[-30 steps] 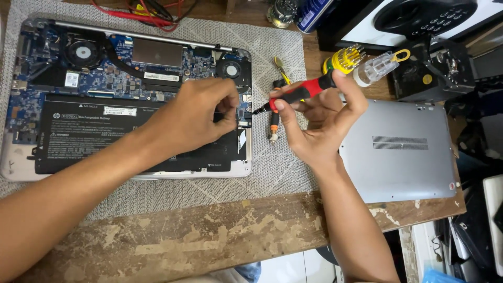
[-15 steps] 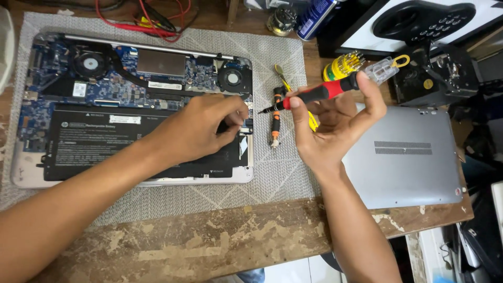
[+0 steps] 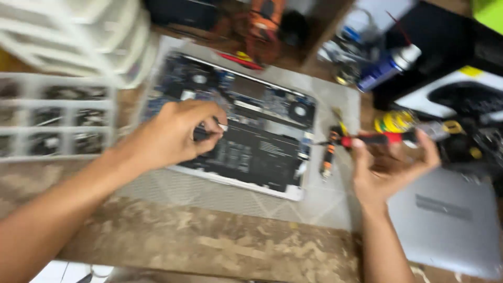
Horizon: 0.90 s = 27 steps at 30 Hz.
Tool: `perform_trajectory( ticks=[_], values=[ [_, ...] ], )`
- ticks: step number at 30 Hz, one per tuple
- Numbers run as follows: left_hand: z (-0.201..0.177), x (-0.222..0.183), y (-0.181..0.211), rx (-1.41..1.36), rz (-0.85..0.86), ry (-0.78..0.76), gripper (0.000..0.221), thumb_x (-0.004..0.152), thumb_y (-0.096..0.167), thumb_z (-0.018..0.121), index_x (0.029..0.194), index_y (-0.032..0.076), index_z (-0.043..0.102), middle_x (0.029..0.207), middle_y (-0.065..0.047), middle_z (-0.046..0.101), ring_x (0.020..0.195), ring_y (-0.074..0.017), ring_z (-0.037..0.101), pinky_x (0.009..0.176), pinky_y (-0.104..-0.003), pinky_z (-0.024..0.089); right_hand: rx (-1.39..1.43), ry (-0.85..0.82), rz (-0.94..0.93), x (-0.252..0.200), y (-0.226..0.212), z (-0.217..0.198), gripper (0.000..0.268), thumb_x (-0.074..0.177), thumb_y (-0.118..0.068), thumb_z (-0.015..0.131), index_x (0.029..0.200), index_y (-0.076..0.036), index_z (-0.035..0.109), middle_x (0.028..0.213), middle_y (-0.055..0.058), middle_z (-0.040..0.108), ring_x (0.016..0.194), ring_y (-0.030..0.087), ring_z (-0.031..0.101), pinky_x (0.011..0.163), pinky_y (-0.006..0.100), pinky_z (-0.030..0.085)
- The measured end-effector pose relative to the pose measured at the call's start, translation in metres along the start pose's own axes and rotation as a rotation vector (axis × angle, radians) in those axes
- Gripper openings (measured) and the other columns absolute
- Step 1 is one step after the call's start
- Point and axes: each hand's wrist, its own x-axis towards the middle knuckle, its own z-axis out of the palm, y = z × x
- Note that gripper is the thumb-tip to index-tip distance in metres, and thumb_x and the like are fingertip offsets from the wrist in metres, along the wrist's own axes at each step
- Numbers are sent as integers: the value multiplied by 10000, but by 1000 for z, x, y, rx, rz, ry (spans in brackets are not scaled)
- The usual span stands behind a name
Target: The person is disassembling a laptop by unscrewing various internal components like the battery and motherboard, then organizing the screws into a parts container.
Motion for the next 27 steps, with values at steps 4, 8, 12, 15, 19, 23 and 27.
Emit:
perform_trajectory(
  ticks=[4, 8, 12, 15, 19, 23, 27],
  values=[
    [-73, -26, 4, 130, -79, 33, 231, 814, 8, 799, 950, 87, 630, 828, -55, 685, 785, -149, 691, 758, -294, 551, -37, 13, -15, 10, -13, 13, 664, 1066, 150, 637, 1478, -176, 229, 1578, 175, 240, 894, 410, 633, 760, 415, 523],
    [-121, -53, 2, 181, -215, -59, 204, 790, -81, 749, 892, 50, 631, 829, -72, 742, 791, -192, 744, 694, -323, 601, -6, 32, -18, 6, -28, 34, 600, 1166, 73, 603, 1517, -230, 221, 1350, 264, 399, 968, 415, 557, 845, 495, 540],
    [-146, -72, -3, 198, -321, -150, 162, 861, -171, 654, 881, -12, 639, 786, -89, 729, 609, -151, 738, 423, -129, 641, -32, -111, -27, 7, -75, 80, 623, 1169, 83, 552, 1527, -255, 170, 1096, 425, 612, 915, 439, 638, 900, 515, 571],
    [-144, -86, -24, 170, -122, -87, 293, 836, -271, 542, 755, 11, 557, 582, -5, 593, 479, -117, 648, 370, -134, 539, 14, -233, -64, 9, -99, 117, 729, 1109, 161, 557, 1529, -279, 156, 1042, 410, 623, 918, 463, 665, 1055, 552, 564],
    [-148, -91, -30, 231, -112, -14, 142, 885, -185, 640, 898, -45, 660, 622, -84, 663, 469, -156, 649, 398, -188, 589, 71, -266, -107, 16, -126, 182, 631, 1064, 90, 568, 1461, -224, 190, 1623, 124, 166, 812, 489, 689, 828, 524, 646],
    [-152, -96, -40, 313, -57, -17, 58, 894, -132, 709, 922, -92, 678, 554, -93, 635, 433, -187, 630, 430, -249, 597, 246, -328, -51, 10, -129, 228, 713, 1022, 150, 588, 1480, -230, 194, 891, 344, 623, 769, 416, 709, 734, 461, 645],
    [-159, -103, -48, 279, -63, -125, 200, 835, -185, 687, 887, 8, 677, 635, -66, 691, 556, -221, 649, 728, -349, 652, 336, -411, -28, 3, -136, 262, 704, 1001, 87, 594, 1461, -256, 186, 952, 352, 621, 719, 429, 695, 759, 534, 660]
  ],
)
